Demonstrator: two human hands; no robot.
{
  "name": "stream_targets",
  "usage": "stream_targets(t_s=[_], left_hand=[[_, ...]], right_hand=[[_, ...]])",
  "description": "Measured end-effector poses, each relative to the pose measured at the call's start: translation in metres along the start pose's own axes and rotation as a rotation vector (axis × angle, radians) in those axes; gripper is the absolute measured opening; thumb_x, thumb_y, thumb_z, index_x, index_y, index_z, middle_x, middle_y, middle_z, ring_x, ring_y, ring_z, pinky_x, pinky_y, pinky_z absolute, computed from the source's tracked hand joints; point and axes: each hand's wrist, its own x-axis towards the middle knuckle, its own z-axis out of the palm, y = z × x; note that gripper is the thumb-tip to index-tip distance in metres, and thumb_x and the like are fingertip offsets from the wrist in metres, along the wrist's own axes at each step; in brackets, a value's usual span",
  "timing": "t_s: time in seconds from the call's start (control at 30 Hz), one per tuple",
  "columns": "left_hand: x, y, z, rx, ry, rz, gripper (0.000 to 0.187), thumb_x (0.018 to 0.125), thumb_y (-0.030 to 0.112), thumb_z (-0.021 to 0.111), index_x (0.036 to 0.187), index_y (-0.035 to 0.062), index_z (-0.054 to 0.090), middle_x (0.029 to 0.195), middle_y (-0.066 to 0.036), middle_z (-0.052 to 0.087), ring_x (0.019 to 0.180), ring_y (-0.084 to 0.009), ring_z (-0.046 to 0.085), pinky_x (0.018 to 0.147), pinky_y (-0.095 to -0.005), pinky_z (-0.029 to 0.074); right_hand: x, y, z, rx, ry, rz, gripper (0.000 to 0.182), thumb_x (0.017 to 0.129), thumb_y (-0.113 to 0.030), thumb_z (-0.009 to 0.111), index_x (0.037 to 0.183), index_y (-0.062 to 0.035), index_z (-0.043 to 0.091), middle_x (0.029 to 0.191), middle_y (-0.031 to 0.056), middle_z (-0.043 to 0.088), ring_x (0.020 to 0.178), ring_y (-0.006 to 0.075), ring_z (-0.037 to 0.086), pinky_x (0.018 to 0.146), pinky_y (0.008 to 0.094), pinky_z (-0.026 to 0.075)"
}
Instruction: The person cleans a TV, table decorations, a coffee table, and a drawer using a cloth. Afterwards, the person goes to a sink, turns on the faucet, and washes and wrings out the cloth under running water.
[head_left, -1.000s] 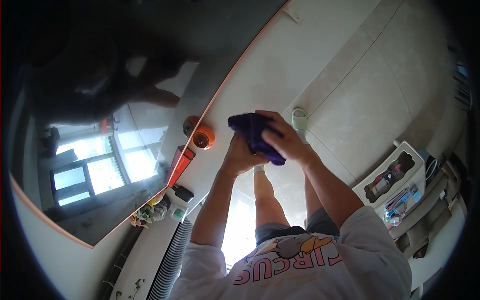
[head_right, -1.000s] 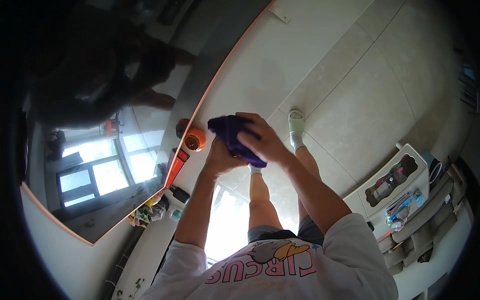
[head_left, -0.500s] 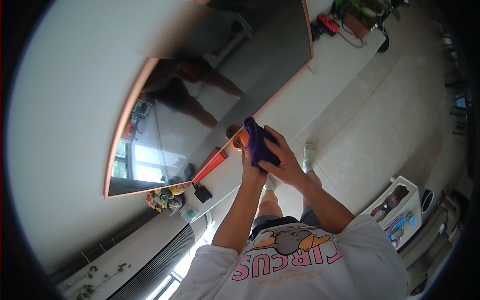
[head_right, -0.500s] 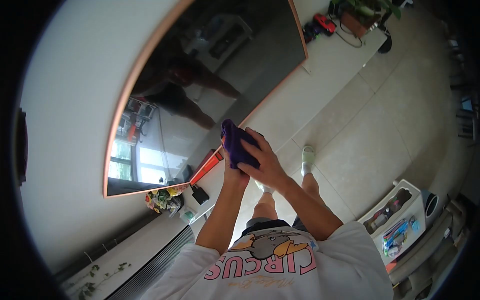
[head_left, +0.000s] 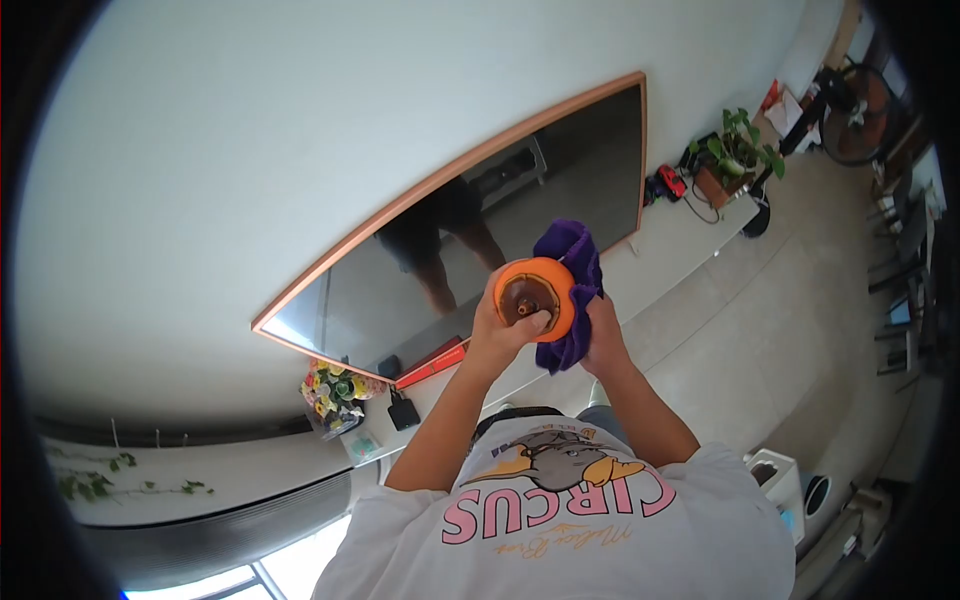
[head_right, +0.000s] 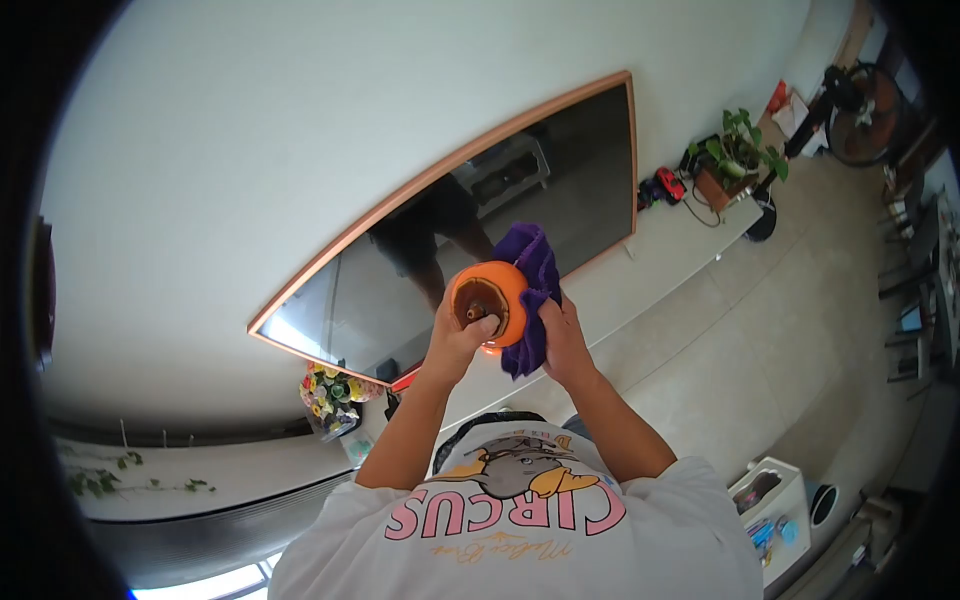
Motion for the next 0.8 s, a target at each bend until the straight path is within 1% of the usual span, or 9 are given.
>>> stream_targets(t_s=[0.03, 0.13, 0.23, 0.37, 0.4, 0.47, 0.57, 0.7, 0.8], left_hand=[[-0.002, 0.003, -0.001, -0.045, -0.009, -0.031, 0.065, 0.073, 0.014, 0.071, 0.127, 0.0034, 0.037, 0.114, -0.01, 0.052, 0.105, -0.0175, 0.053, 0.094, -0.0299, 0.043], [-0.004, 0.009, 0.008, -0.187, 0.178, -0.021, 0.059, 0.076, 0.011, 0.068, 0.126, 0.0034, 0.037, 0.115, -0.009, 0.051, 0.107, -0.0169, 0.052, 0.094, -0.0296, 0.042], [-0.001, 0.003, 0.007, -0.368, 0.229, 0.137, 0.055, 0.079, 0.009, 0.065, 0.126, 0.0036, 0.037, 0.117, -0.009, 0.05, 0.108, -0.0164, 0.05, 0.095, -0.0298, 0.042], [-0.022, 0.034, -0.005, -0.258, 0.092, 0.1, 0.063, 0.078, 0.014, 0.07, 0.127, 0.0059, 0.031, 0.12, -0.01, 0.048, 0.112, -0.0171, 0.048, 0.097, -0.0316, 0.043], [-0.029, 0.045, -0.004, -0.241, 0.054, 0.12, 0.065, 0.077, 0.015, 0.071, 0.128, 0.0072, 0.03, 0.12, -0.009, 0.047, 0.113, -0.0172, 0.047, 0.097, -0.0318, 0.043], [-0.038, 0.064, -0.001, -0.209, -0.022, 0.168, 0.071, 0.076, 0.019, 0.073, 0.13, 0.0099, 0.027, 0.121, -0.008, 0.045, 0.114, -0.0173, 0.046, 0.096, -0.0323, 0.043], [-0.042, 0.058, -0.009, -0.232, -0.068, 0.344, 0.077, 0.074, 0.024, 0.075, 0.131, 0.013, 0.024, 0.126, -0.008, 0.041, 0.117, -0.0174, 0.043, 0.097, -0.0326, 0.042], [-0.061, 0.069, -0.013, -0.266, -0.054, 0.279, 0.084, 0.073, 0.026, 0.076, 0.137, 0.0134, 0.024, 0.133, -0.007, 0.038, 0.119, -0.0184, 0.043, 0.097, -0.0326, 0.042], [-0.067, 0.06, -0.019, -0.321, 0.01, 0.298, 0.087, 0.071, 0.025, 0.078, 0.138, 0.0125, 0.024, 0.132, -0.007, 0.039, 0.118, -0.019, 0.043, 0.095, -0.0332, 0.044]], right_hand=[[-0.002, -0.002, 0.006, -0.118, 0.025, -0.042, 0.045, 0.087, -0.014, 0.052, 0.128, 0.0008, 0.041, 0.117, 0.0092, 0.054, 0.101, 0.017, 0.057, 0.089, 0.0283, 0.046], [-0.007, -0.002, 0.027, -0.687, 0.031, -0.372, 0.048, 0.084, -0.014, 0.057, 0.128, -0.0003, 0.044, 0.123, 0.0129, 0.049, 0.108, 0.0214, 0.053, 0.093, 0.0327, 0.043], [-0.008, -0.004, 0.049, -1.258, -0.084, -0.892, 0.055, 0.079, -0.01, 0.06, 0.13, -0.0028, 0.043, 0.13, 0.0165, 0.041, 0.117, 0.0257, 0.046, 0.098, 0.037, 0.039], [-0.008, -0.014, 0.044, -1.015, -0.154, -0.597, 0.067, 0.076, -0.002, 0.057, 0.138, -0.0049, 0.032, 0.13, 0.0128, 0.041, 0.119, 0.0207, 0.045, 0.101, 0.0322, 0.036], [-0.011, -0.018, 0.052, -0.756, -0.137, -0.47, 0.065, 0.075, -0.006, 0.061, 0.135, -0.0066, 0.036, 0.129, 0.0135, 0.043, 0.119, 0.0223, 0.045, 0.1, 0.0334, 0.037], [-0.018, -0.022, 0.063, -0.63, -0.126, -0.441, 0.059, 0.079, -0.006, 0.059, 0.133, -0.0064, 0.037, 0.124, 0.0105, 0.046, 0.114, 0.0186, 0.047, 0.098, 0.0311, 0.039], [-0.024, -0.016, 0.07, -0.523, -0.12, -0.402, 0.047, 0.084, -0.005, 0.056, 0.128, -0.005, 0.041, 0.116, 0.007, 0.051, 0.105, 0.0139, 0.051, 0.093, 0.0283, 0.042], [-0.024, -0.012, 0.074, -0.641, -0.169, -0.411, 0.032, 0.088, -0.005, 0.054, 0.12, -0.0034, 0.047, 0.105, 0.0039, 0.056, 0.094, 0.0093, 0.054, 0.086, 0.0248, 0.045], [-0.03, -0.018, 0.09, -0.632, -0.152, -0.377, 0.029, 0.088, -0.004, 0.055, 0.116, -0.0036, 0.051, 0.103, 0.0035, 0.058, 0.091, 0.0094, 0.056, 0.084, 0.0233, 0.046]])
